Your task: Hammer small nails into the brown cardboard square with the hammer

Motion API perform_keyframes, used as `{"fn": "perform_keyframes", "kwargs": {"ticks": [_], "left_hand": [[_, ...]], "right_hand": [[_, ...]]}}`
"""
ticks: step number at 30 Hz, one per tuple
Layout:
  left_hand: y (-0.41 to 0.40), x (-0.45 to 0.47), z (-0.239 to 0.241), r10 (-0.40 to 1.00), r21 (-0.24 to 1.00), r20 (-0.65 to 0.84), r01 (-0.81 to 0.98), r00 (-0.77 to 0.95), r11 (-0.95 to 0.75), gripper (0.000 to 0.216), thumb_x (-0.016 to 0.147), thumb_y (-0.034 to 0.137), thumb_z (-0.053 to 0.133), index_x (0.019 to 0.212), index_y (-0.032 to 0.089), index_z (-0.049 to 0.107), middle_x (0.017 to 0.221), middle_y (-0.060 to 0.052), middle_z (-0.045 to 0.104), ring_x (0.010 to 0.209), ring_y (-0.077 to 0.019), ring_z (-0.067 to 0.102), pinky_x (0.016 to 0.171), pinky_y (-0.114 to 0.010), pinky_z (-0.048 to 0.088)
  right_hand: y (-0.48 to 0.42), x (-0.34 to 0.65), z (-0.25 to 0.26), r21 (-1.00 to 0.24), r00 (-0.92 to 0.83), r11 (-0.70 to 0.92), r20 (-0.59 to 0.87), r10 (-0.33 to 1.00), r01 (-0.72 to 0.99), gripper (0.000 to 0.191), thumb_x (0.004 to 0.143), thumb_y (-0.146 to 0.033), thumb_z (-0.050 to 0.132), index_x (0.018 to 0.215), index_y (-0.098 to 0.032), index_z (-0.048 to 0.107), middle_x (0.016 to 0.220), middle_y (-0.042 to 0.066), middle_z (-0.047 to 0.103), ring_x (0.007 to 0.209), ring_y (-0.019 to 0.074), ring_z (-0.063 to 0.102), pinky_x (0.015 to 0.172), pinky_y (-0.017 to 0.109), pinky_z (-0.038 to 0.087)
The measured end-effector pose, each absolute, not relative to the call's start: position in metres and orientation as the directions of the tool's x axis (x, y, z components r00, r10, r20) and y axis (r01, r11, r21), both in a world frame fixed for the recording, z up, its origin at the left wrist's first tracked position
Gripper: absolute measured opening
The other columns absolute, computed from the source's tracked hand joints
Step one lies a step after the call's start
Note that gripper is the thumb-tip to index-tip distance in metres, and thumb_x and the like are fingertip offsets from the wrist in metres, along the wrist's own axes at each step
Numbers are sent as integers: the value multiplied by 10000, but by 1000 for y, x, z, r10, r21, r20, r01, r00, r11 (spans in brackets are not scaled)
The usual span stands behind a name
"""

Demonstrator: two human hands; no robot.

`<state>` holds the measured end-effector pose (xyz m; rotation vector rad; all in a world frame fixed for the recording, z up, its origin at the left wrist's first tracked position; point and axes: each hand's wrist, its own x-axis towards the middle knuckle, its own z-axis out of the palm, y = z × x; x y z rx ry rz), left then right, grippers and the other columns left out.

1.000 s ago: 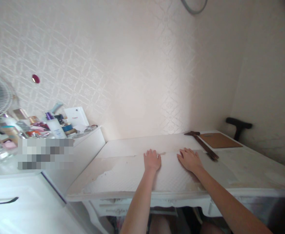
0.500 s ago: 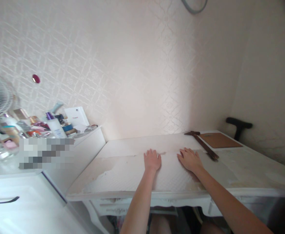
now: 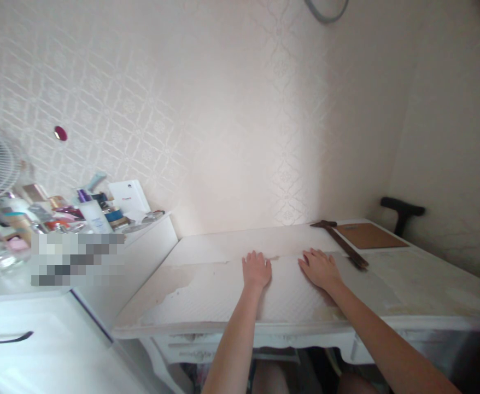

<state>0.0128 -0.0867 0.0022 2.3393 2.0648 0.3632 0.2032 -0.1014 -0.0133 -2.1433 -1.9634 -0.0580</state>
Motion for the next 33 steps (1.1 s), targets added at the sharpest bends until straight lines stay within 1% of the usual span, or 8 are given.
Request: {"fn": "perform_keyframes", "kwargs": {"ticks": [12, 18, 24, 33], "left_hand": [[-87, 13, 1, 977, 165, 185, 976, 110, -141, 477, 927, 372, 268, 1273, 133, 493, 1410, -164, 424, 1318, -278, 363, 1085, -464, 260], [-86, 12, 1, 976, 178, 189, 973, 110, -144, 489, 924, 374, 270, 1274, 117, 496, 1405, -175, 424, 1318, -293, 360, 1086, -469, 256], [-87, 13, 1, 973, 160, 195, 975, 119, -152, 481, 928, 365, 262, 1264, 119, 502, 1390, -172, 443, 1308, -286, 373, 1079, -467, 269], [-87, 12, 1, 977, 171, 181, 975, 111, -142, 495, 929, 374, 262, 1291, 115, 480, 1413, -172, 416, 1327, -297, 345, 1087, -470, 252]], "right_hand": [[-102, 203, -13, -143, 95, -69, 189, 977, 987, 483, 924, -380, 300, 1271, -145, 542, 1404, 143, 437, 1301, 303, 343, 1047, 520, 245], [-102, 203, -13, -146, 96, -69, 188, 977, 987, 491, 924, -384, 295, 1276, -141, 536, 1396, 142, 447, 1303, 302, 339, 1049, 519, 240], [-102, 203, -13, -149, 94, -66, 189, 977, 987, 494, 923, -384, 301, 1278, -131, 531, 1393, 151, 448, 1294, 310, 349, 1042, 529, 243], [-103, 203, -11, -147, 93, -66, 188, 978, 987, 483, 924, -381, 304, 1272, -139, 536, 1388, 149, 453, 1296, 302, 352, 1046, 516, 246]]}}
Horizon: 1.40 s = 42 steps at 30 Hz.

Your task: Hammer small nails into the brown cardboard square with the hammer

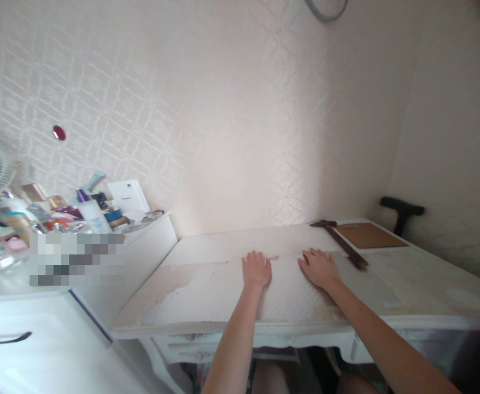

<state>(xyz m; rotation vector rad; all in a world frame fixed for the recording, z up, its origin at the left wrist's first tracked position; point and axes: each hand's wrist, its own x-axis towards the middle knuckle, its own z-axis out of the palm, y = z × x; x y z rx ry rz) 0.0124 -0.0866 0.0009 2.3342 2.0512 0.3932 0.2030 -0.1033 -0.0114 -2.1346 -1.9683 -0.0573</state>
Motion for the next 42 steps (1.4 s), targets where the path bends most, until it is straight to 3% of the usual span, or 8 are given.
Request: {"fn": "perform_keyframes", "kwargs": {"ticks": [42], "left_hand": [[-86, 12, 1, 975, 162, 187, 975, 119, -150, 490, 925, 369, 264, 1277, 113, 488, 1407, -180, 420, 1318, -298, 359, 1080, -470, 261]], "right_hand": [[-103, 203, -12, -147, 95, -68, 187, 978, 987, 483, 922, -380, 299, 1266, -141, 540, 1399, 145, 443, 1299, 296, 345, 1047, 509, 244]]}}
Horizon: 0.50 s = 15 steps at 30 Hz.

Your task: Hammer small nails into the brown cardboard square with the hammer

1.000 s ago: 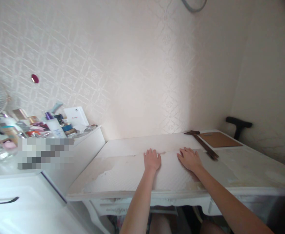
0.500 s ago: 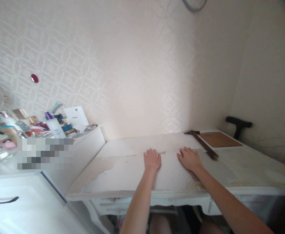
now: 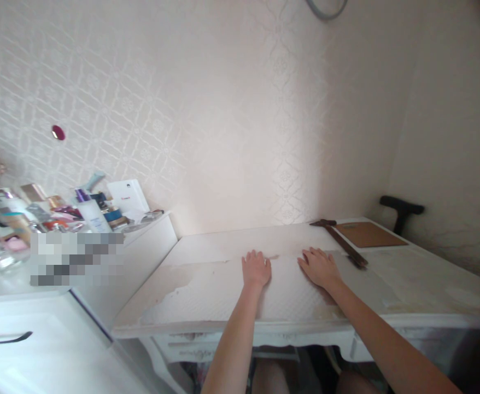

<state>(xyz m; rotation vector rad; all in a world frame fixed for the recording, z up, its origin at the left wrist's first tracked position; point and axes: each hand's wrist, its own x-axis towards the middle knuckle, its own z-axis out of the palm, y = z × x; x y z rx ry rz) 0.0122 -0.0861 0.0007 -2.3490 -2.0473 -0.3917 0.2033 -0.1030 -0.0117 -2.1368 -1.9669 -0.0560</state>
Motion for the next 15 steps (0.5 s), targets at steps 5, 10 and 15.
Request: {"fn": "perform_keyframes", "kwargs": {"ticks": [5, 10, 15], "left_hand": [[-87, 12, 2, 974, 158, 192, 976, 119, -151, 471, 927, 363, 265, 1259, 125, 499, 1401, -173, 430, 1309, -284, 371, 1080, -471, 262], [-87, 13, 3, 976, 159, 186, 976, 117, -148, 472, 926, 361, 271, 1267, 122, 492, 1402, -172, 429, 1312, -285, 365, 1079, -470, 264], [-87, 13, 3, 977, 160, 183, 977, 113, -143, 472, 928, 362, 266, 1265, 124, 497, 1401, -165, 433, 1313, -282, 366, 1082, -463, 261]], "right_hand": [[-103, 203, -11, -147, 94, -66, 188, 978, 987, 482, 923, -381, 300, 1260, -139, 546, 1391, 146, 451, 1299, 298, 346, 1045, 513, 247], [-103, 203, -12, -147, 91, -63, 190, 978, 987, 483, 926, -383, 302, 1272, -138, 535, 1392, 149, 448, 1301, 304, 343, 1041, 524, 248], [-104, 203, -12, -151, 94, -65, 192, 977, 986, 487, 927, -380, 302, 1282, -132, 527, 1393, 149, 448, 1307, 299, 335, 1048, 521, 240]]}}
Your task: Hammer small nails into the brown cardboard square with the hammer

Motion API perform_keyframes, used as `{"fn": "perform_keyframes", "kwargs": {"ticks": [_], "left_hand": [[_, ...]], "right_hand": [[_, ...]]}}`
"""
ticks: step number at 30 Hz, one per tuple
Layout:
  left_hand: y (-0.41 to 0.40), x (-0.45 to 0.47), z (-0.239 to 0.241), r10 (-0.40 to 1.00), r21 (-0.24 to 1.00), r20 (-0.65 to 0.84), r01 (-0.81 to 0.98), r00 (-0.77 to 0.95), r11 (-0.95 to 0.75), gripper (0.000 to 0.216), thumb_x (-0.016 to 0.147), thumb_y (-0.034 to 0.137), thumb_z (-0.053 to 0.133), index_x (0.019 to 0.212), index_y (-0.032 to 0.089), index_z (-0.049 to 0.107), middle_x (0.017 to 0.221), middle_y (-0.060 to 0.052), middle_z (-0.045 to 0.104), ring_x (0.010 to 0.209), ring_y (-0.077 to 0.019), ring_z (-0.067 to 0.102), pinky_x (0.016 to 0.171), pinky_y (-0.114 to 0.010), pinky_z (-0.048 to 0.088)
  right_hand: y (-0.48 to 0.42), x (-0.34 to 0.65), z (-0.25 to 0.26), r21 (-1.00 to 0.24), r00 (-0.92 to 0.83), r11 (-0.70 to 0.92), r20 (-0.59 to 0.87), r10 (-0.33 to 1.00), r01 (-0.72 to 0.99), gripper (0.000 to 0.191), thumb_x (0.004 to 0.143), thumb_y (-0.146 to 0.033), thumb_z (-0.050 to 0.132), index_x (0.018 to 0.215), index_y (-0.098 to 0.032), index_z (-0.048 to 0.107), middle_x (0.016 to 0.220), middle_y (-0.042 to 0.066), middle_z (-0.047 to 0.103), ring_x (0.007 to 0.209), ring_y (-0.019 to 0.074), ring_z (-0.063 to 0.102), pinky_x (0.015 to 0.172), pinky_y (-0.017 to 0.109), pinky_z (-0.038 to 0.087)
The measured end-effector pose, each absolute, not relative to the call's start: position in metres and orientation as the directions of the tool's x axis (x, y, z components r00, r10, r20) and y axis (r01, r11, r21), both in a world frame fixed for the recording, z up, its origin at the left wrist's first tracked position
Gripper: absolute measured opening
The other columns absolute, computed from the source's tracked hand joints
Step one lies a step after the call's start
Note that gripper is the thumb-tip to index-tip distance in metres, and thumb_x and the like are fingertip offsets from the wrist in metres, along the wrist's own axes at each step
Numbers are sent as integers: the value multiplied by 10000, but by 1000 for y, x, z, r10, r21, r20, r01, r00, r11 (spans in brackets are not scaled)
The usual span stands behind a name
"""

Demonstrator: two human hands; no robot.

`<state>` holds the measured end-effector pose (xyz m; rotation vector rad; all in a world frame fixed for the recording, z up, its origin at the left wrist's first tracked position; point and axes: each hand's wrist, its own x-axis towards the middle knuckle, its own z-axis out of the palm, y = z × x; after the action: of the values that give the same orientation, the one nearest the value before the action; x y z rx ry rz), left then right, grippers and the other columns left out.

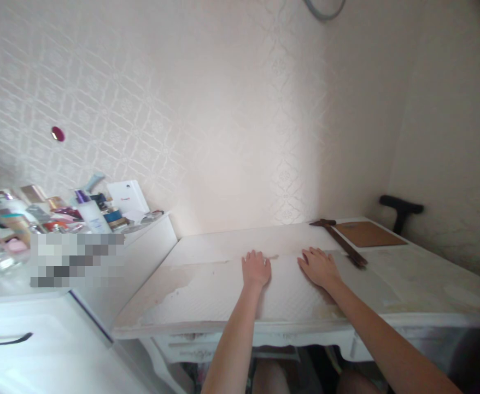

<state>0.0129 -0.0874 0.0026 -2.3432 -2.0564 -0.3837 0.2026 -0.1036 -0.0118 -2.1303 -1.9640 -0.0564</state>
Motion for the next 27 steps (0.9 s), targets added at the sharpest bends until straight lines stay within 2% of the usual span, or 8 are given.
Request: {"fn": "perform_keyframes", "kwargs": {"ticks": [27], "left_hand": [[-87, 13, 2, 978, 154, 174, 978, 113, -141, 477, 930, 371, 271, 1291, 134, 476, 1413, -165, 421, 1319, -272, 364, 1084, -464, 254]], "right_hand": [[-102, 204, -12, -139, 92, -66, 184, 979, 988, 486, 922, -387, 310, 1272, -136, 535, 1398, 156, 440, 1304, 300, 341, 1043, 513, 247]]}}
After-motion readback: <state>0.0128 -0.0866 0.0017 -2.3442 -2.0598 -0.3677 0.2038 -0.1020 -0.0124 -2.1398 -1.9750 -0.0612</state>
